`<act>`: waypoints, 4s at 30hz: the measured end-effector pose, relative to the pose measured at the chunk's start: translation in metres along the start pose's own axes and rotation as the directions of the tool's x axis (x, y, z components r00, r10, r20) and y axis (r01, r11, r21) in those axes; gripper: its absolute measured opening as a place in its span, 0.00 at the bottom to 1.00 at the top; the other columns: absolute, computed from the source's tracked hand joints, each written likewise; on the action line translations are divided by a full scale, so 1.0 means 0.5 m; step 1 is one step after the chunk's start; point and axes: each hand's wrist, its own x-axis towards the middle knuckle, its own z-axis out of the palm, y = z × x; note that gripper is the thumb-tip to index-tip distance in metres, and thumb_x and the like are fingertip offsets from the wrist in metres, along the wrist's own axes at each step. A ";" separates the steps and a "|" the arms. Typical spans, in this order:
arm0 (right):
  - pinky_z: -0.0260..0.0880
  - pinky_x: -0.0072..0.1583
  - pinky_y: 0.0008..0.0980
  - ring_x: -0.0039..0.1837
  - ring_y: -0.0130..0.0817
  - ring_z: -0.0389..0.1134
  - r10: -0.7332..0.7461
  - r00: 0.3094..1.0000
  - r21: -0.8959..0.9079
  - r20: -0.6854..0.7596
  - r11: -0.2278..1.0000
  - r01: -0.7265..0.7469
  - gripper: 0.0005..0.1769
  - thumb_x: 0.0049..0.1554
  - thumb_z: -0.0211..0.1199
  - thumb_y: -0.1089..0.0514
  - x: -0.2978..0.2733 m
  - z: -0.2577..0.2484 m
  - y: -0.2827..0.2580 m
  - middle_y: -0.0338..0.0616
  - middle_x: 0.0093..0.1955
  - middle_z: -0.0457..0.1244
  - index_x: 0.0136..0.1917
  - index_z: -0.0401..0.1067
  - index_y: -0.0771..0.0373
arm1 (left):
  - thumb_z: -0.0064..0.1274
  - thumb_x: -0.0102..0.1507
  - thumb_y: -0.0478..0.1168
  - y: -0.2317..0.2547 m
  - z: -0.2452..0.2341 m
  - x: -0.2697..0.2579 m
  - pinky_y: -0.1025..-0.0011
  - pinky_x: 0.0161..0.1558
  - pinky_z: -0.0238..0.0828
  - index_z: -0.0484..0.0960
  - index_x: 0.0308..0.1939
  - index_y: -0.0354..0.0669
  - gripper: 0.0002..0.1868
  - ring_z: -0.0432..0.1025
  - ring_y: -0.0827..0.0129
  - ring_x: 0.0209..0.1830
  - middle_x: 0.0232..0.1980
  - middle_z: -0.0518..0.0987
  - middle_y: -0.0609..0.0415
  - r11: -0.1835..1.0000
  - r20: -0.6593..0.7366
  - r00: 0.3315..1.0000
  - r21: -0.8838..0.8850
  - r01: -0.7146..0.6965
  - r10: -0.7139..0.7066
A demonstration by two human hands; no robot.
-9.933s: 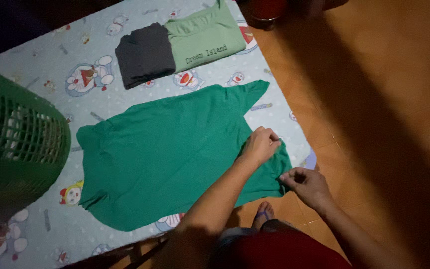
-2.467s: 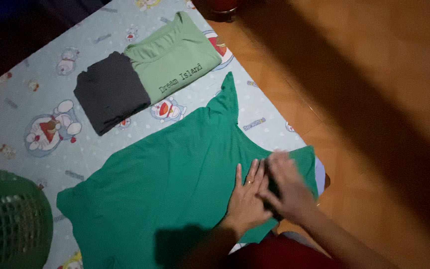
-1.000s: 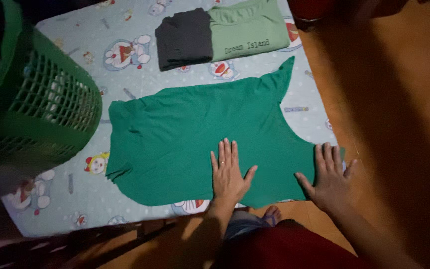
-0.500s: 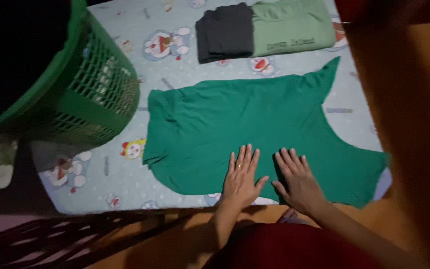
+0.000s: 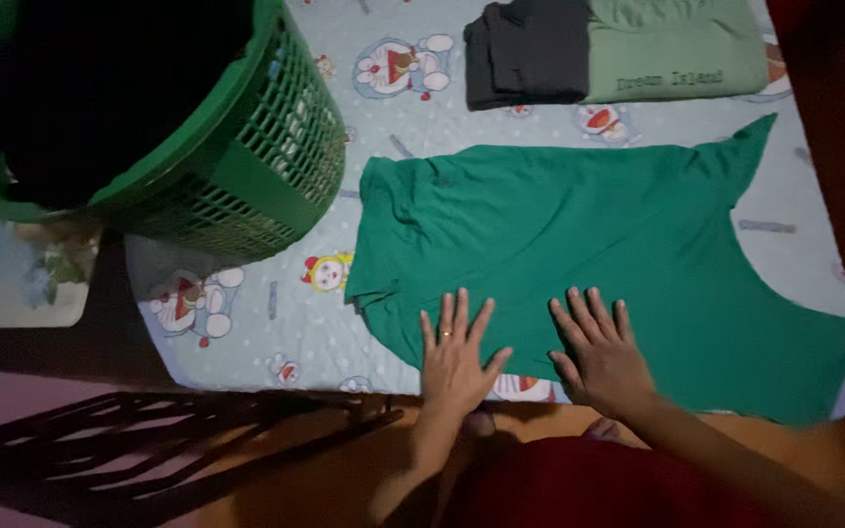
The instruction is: The person takes a green t-shirt out of a laundry basket, spreads it flat on a table, and begins folding the sleeves and sides by hand.
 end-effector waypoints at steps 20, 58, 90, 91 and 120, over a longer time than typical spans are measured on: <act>0.30 0.75 0.63 0.82 0.55 0.33 -0.268 0.963 -0.007 0.040 0.963 0.268 0.51 0.58 0.36 0.21 0.086 0.006 -0.108 0.56 0.83 0.37 0.82 0.39 0.52 | 0.46 0.67 0.64 -0.236 -0.047 -0.103 0.40 0.76 0.39 0.63 0.78 0.55 0.38 0.47 0.43 0.82 0.82 0.52 0.38 0.948 -0.255 0.914 -0.041 0.316 -0.316; 0.28 0.77 0.62 0.82 0.46 0.36 -0.344 0.930 0.016 0.132 0.939 0.345 0.45 0.60 0.40 0.24 0.113 0.020 -0.121 0.46 0.82 0.41 0.81 0.44 0.48 | 0.54 0.66 0.54 -0.396 -0.055 0.257 0.50 0.46 0.71 0.72 0.53 0.43 0.21 0.77 0.45 0.44 0.46 0.80 0.41 0.856 -0.170 0.840 -0.082 0.510 -0.516; 0.43 0.77 0.59 0.79 0.50 0.50 -0.243 0.961 0.206 0.131 0.955 0.213 0.36 0.55 0.61 0.43 0.081 -0.006 -0.115 0.50 0.78 0.52 0.74 0.61 0.52 | 0.69 0.56 0.41 -0.378 -0.092 -0.074 0.59 0.31 0.68 0.78 0.32 0.38 0.15 0.73 0.54 0.28 0.30 0.77 0.47 0.820 -0.341 0.774 -0.432 0.375 -0.534; 0.45 0.76 0.58 0.79 0.50 0.51 -0.211 0.965 0.205 0.155 0.963 0.177 0.36 0.53 0.64 0.46 0.066 -0.009 -0.111 0.51 0.78 0.53 0.72 0.62 0.53 | 0.68 0.57 0.41 -0.377 -0.089 -0.076 0.60 0.31 0.69 0.78 0.33 0.38 0.14 0.74 0.55 0.28 0.30 0.78 0.47 0.799 -0.330 0.768 -0.475 0.368 -0.550; 0.64 0.53 0.45 0.51 0.45 0.66 0.332 0.943 -0.198 -0.016 0.924 -0.328 0.07 0.50 0.64 0.64 -0.162 0.058 0.012 0.43 0.46 0.67 0.43 0.73 0.57 | 0.65 0.60 0.52 -0.397 -0.133 -0.081 0.59 0.34 0.76 0.79 0.48 0.44 0.21 0.81 0.54 0.35 0.38 0.83 0.44 0.860 -0.293 0.826 -0.342 0.379 -0.481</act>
